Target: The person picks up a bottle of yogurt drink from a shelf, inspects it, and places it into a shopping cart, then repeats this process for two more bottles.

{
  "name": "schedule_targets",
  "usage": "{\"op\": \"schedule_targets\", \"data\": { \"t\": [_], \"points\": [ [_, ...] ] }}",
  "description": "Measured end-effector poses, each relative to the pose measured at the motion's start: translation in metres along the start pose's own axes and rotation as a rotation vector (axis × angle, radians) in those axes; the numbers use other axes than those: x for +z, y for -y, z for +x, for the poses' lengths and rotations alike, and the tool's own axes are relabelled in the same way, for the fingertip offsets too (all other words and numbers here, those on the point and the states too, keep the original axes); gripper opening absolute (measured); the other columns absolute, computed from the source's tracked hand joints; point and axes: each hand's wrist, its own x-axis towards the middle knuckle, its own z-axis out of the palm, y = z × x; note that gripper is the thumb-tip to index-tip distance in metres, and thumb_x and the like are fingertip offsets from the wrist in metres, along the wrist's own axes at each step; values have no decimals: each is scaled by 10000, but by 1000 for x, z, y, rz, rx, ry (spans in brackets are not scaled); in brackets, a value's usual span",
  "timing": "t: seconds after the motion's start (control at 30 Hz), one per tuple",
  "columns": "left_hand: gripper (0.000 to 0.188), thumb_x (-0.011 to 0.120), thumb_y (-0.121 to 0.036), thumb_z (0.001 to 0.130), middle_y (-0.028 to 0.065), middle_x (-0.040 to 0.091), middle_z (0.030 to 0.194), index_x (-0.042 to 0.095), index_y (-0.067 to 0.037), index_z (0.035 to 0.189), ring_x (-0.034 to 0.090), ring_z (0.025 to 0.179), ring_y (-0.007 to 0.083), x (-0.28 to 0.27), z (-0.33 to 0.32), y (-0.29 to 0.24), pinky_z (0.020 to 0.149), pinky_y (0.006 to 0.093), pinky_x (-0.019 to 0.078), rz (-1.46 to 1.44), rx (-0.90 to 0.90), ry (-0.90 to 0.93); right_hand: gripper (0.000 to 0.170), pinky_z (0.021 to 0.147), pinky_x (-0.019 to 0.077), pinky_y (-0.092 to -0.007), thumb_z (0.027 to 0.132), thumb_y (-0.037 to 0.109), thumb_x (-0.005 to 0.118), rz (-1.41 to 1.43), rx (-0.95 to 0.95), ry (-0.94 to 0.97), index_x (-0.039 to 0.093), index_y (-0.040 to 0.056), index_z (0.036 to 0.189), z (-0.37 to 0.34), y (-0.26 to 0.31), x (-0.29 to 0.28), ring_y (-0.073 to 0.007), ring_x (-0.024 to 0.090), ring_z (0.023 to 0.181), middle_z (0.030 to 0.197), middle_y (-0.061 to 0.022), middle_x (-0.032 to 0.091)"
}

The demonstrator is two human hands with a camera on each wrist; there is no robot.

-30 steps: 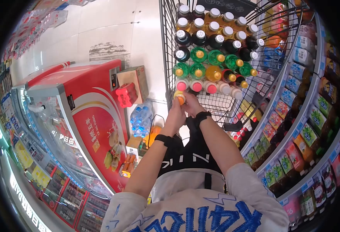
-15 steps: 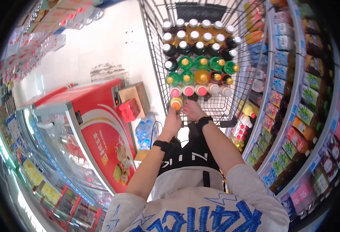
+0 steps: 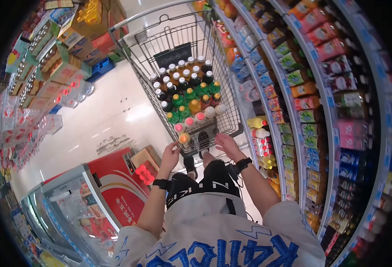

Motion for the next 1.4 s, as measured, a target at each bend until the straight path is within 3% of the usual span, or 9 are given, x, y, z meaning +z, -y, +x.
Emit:
{"op": "schedule_targets", "data": {
  "t": [0.23,0.37,0.5,0.77,0.9,1.0,1.17,1.27,1.4],
  "points": [
    [407,619,-225,909,154,649,1144,570,2,1244,651,1011,238,15,-58,-40,864,330,507,18,47,188,371,917,514,-341,1002,199,483,217,-174,35,504,-1,1313,-141,-46,-8,-228,609,1107,1217,-118,608],
    [414,627,-215,909,146,642,1185,567,13,1248,633,1049,234,54,-72,-63,891,335,493,52,100,312,356,923,510,-336,1001,196,481,248,-223,-59,513,13,1305,-195,-58,-24,-218,615,1097,1236,-120,606],
    [423,639,-228,913,116,645,1135,559,13,1251,624,978,175,97,-94,-115,849,296,488,96,173,504,354,914,506,-315,997,185,492,238,-368,-101,515,21,1311,-223,-58,-54,-193,618,1086,1243,-114,608],
    [389,640,-241,917,89,653,1113,585,-13,1227,617,963,151,216,-145,-221,811,263,479,136,368,749,366,907,503,-291,986,207,539,385,-654,-136,538,10,1294,-308,-25,-125,-184,615,1100,1250,-103,607],
    [322,614,-172,942,56,642,1111,580,-15,1221,597,959,118,291,-186,-282,819,260,484,124,543,865,352,896,505,-298,987,214,539,431,-796,-265,552,7,1272,-364,-24,-180,-190,631,1067,1214,-102,629],
    [297,605,-130,945,58,635,1131,577,-5,1213,599,993,126,343,-208,-316,852,258,478,-52,635,956,330,877,508,-300,989,219,541,495,-920,-374,568,7,1240,-387,-23,-219,-186,644,1026,1170,-99,649],
    [266,599,-116,953,49,634,1105,586,-17,1199,601,1017,121,396,-252,-385,830,250,488,-138,755,1014,257,891,523,-307,988,168,537,519,-1126,-465,582,-12,1165,-446,11,-254,-193,658,999,1127,-123,663],
    [280,614,-60,932,61,632,1118,575,-3,1204,598,1026,118,416,-270,-429,862,248,473,-223,945,1047,224,876,526,-305,981,132,546,399,-1260,-606,594,-18,1140,-476,38,-271,-186,655,986,1124,-127,663],
    [292,605,-50,934,85,611,1160,556,14,1215,578,1076,126,438,-298,-493,888,258,463,-317,891,1119,199,872,510,-287,958,77,574,292,-1469,-768,594,-22,1128,-522,83,-282,-153,634,999,1103,-97,660]
  ]
}}
